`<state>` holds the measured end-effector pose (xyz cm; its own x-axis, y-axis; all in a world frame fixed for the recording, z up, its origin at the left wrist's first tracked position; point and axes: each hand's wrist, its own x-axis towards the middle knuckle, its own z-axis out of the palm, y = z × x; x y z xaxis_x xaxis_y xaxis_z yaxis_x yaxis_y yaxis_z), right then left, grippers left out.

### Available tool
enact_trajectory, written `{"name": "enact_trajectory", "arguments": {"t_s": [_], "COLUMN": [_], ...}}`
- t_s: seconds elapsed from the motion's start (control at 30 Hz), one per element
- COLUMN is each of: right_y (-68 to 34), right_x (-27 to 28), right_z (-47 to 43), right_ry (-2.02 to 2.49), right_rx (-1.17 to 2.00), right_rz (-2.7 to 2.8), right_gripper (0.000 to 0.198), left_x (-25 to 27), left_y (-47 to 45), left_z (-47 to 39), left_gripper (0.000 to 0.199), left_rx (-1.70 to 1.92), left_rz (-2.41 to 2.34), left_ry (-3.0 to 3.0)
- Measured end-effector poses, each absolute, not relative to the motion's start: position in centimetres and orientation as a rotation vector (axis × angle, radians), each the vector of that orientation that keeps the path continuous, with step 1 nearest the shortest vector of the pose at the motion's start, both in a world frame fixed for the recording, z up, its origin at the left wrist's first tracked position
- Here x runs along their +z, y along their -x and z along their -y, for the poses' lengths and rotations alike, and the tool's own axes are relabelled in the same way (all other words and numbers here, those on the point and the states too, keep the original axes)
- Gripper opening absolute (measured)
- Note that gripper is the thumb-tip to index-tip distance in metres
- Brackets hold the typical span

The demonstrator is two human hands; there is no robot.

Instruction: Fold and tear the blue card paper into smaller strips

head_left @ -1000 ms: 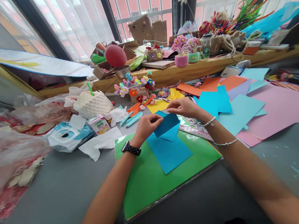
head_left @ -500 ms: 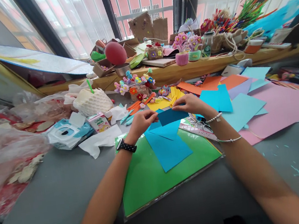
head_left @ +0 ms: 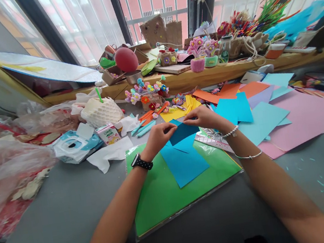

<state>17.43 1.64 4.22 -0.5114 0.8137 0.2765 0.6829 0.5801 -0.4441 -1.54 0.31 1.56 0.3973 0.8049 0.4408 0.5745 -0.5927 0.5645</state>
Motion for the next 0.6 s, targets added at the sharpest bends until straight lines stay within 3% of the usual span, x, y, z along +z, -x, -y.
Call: {"name": "enact_trajectory", "arguments": {"t_s": [0.27, 0.47, 0.6], "right_y": [-19.4, -17.2, -16.4], "right_x": [4.3, 3.9, 3.7], "right_z": [-2.1, -1.9, -1.9], "right_ry": [1.405, 1.193, 1.152], "right_rx": [0.221, 0.421, 0.305], "right_rz": [2.132, 2.222, 2.294], "right_gripper": [0.024, 0.02, 0.02], "left_x": [1.4, 1.0, 1.3], "left_y": [1.7, 1.6, 1.6], "left_z": [-0.3, -0.4, -0.3], "left_gripper": [0.017, 0.017, 0.018], "left_rx": [1.0, 1.025, 1.034], "left_rz": [-1.214, -1.183, -1.175], "left_ry": [-2.327, -2.309, -2.3]}}
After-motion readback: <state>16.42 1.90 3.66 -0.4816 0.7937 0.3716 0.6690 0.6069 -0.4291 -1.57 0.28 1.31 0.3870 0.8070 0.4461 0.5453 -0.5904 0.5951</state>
